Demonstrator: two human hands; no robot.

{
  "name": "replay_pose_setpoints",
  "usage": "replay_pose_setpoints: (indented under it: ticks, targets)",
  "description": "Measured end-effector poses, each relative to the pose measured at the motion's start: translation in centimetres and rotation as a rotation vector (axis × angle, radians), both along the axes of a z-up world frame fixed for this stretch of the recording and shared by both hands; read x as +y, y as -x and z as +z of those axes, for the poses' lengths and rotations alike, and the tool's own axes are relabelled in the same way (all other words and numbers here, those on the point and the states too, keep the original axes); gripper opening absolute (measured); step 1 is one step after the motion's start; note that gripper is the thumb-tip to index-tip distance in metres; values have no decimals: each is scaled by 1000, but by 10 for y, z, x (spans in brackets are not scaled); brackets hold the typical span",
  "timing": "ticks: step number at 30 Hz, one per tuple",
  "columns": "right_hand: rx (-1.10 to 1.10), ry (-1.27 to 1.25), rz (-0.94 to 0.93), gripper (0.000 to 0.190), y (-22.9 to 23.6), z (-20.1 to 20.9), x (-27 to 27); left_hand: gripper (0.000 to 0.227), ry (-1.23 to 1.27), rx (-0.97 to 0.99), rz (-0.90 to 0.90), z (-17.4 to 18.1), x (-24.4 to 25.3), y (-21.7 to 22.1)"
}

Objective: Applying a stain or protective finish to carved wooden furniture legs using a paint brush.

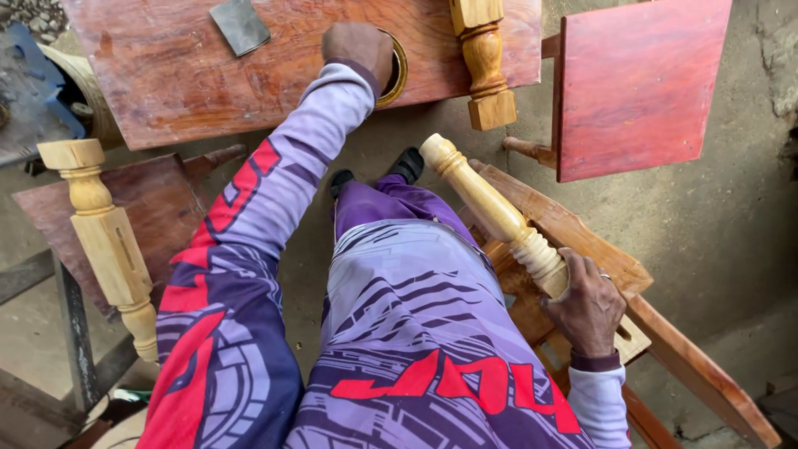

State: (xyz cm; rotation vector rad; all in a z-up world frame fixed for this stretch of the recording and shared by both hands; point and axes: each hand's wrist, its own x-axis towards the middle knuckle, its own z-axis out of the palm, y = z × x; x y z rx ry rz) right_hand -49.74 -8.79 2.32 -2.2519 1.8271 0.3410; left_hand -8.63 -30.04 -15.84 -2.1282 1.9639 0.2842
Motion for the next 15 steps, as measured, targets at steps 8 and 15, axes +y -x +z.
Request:
replay_pose_setpoints:
  ticks: [8,15]
  targets:
    - [-24,2,14,79,0,2,-16,18,38,16,14,5,-1,-1]
    - [5,-73,-75,81,-5,9,-25,25,211,-26,-6,54,42,-19]
